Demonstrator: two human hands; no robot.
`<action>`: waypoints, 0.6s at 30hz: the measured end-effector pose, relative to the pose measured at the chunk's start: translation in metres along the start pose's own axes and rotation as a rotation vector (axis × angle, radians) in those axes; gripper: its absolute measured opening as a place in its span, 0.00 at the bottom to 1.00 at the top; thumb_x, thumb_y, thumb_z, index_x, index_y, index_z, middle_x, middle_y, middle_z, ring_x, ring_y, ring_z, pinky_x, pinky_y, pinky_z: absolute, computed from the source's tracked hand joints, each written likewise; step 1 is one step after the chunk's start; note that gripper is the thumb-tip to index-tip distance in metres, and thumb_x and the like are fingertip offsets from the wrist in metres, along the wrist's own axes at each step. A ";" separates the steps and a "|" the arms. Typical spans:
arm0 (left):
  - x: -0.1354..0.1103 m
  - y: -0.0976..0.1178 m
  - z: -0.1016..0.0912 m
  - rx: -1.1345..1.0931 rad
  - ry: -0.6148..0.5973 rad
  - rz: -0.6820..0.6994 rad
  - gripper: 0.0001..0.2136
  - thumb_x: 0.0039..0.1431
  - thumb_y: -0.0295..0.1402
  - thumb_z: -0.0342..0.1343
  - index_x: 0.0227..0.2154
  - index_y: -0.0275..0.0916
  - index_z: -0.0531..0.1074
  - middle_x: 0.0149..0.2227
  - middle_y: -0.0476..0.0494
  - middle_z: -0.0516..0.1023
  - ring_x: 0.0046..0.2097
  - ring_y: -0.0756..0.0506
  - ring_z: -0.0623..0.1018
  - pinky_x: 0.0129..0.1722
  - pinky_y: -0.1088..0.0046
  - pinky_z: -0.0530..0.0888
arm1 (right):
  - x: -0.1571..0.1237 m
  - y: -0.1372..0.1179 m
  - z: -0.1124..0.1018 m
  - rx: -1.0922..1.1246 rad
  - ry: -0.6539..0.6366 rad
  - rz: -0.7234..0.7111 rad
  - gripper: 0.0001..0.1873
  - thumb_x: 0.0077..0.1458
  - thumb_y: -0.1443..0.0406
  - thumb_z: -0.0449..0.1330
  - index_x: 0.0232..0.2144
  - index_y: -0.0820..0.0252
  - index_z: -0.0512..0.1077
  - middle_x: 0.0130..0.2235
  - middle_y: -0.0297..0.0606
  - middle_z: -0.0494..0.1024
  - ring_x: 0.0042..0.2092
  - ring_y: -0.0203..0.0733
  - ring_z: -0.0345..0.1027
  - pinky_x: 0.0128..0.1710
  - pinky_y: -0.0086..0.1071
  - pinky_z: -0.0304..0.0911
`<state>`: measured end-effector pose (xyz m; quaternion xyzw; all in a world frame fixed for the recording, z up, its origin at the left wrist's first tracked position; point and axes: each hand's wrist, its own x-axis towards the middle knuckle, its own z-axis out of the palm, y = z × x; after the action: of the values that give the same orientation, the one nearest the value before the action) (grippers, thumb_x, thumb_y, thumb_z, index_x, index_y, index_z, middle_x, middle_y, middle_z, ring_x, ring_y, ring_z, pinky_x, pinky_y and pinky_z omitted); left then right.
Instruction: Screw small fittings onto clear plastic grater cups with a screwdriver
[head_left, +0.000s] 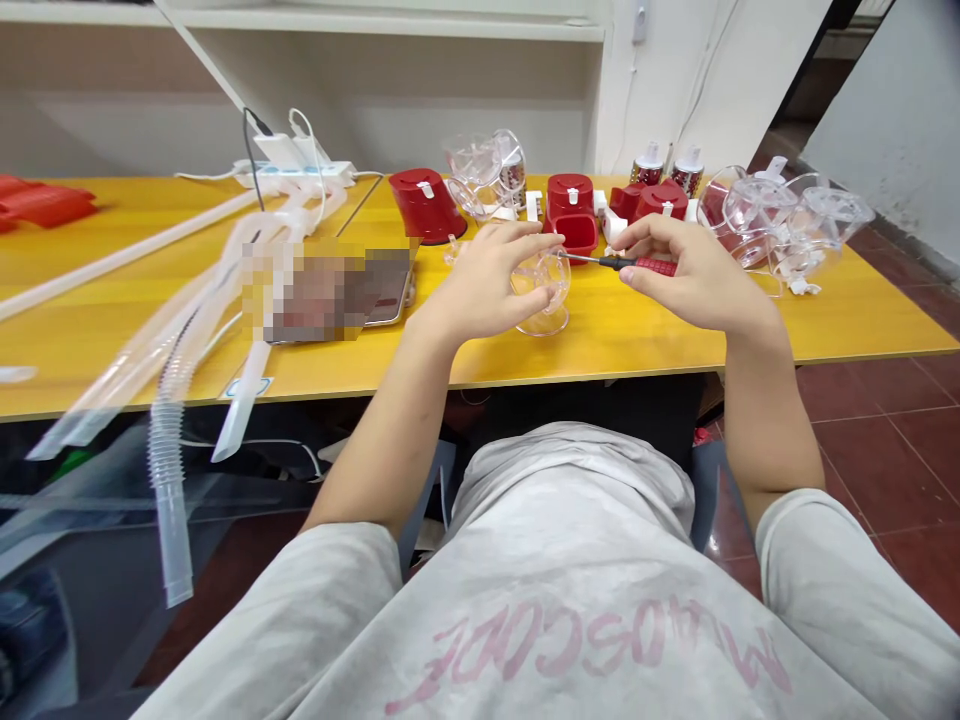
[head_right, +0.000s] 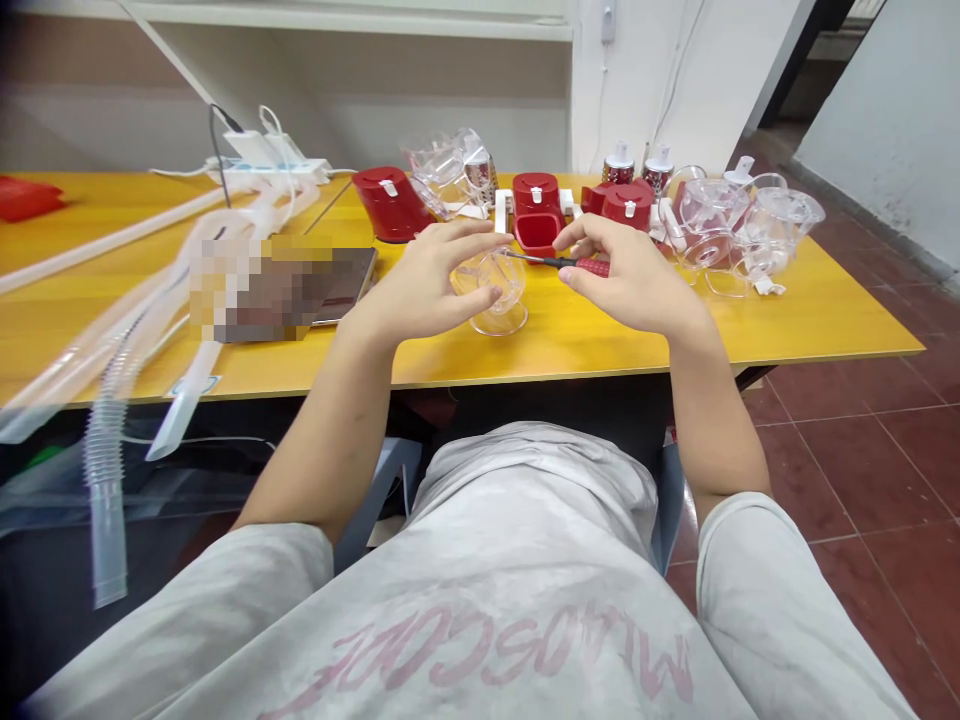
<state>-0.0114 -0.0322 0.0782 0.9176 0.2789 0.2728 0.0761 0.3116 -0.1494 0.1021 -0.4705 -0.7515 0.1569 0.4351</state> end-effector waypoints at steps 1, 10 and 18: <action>0.000 0.000 0.000 0.000 0.001 0.001 0.39 0.74 0.51 0.65 0.84 0.45 0.82 0.85 0.29 0.79 0.86 0.20 0.75 0.90 0.30 0.68 | 0.000 0.001 0.001 0.006 -0.006 0.021 0.14 0.70 0.55 0.80 0.54 0.47 0.87 0.55 0.41 0.92 0.57 0.61 0.87 0.66 0.60 0.84; -0.001 0.005 0.000 -0.002 0.010 -0.007 0.39 0.72 0.51 0.65 0.83 0.44 0.83 0.86 0.28 0.78 0.86 0.21 0.76 0.90 0.30 0.68 | 0.000 -0.007 0.005 0.059 -0.017 0.080 0.10 0.73 0.55 0.75 0.52 0.48 0.87 0.48 0.43 0.90 0.52 0.58 0.86 0.51 0.53 0.87; -0.001 0.007 -0.002 0.003 -0.012 -0.022 0.40 0.73 0.50 0.65 0.84 0.46 0.82 0.87 0.30 0.77 0.87 0.19 0.74 0.89 0.27 0.68 | -0.004 -0.009 0.000 0.002 0.016 0.056 0.18 0.65 0.56 0.82 0.55 0.48 0.89 0.55 0.45 0.91 0.55 0.64 0.87 0.52 0.59 0.92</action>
<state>-0.0102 -0.0387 0.0815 0.9161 0.2892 0.2661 0.0795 0.3071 -0.1571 0.1061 -0.4922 -0.7343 0.1660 0.4370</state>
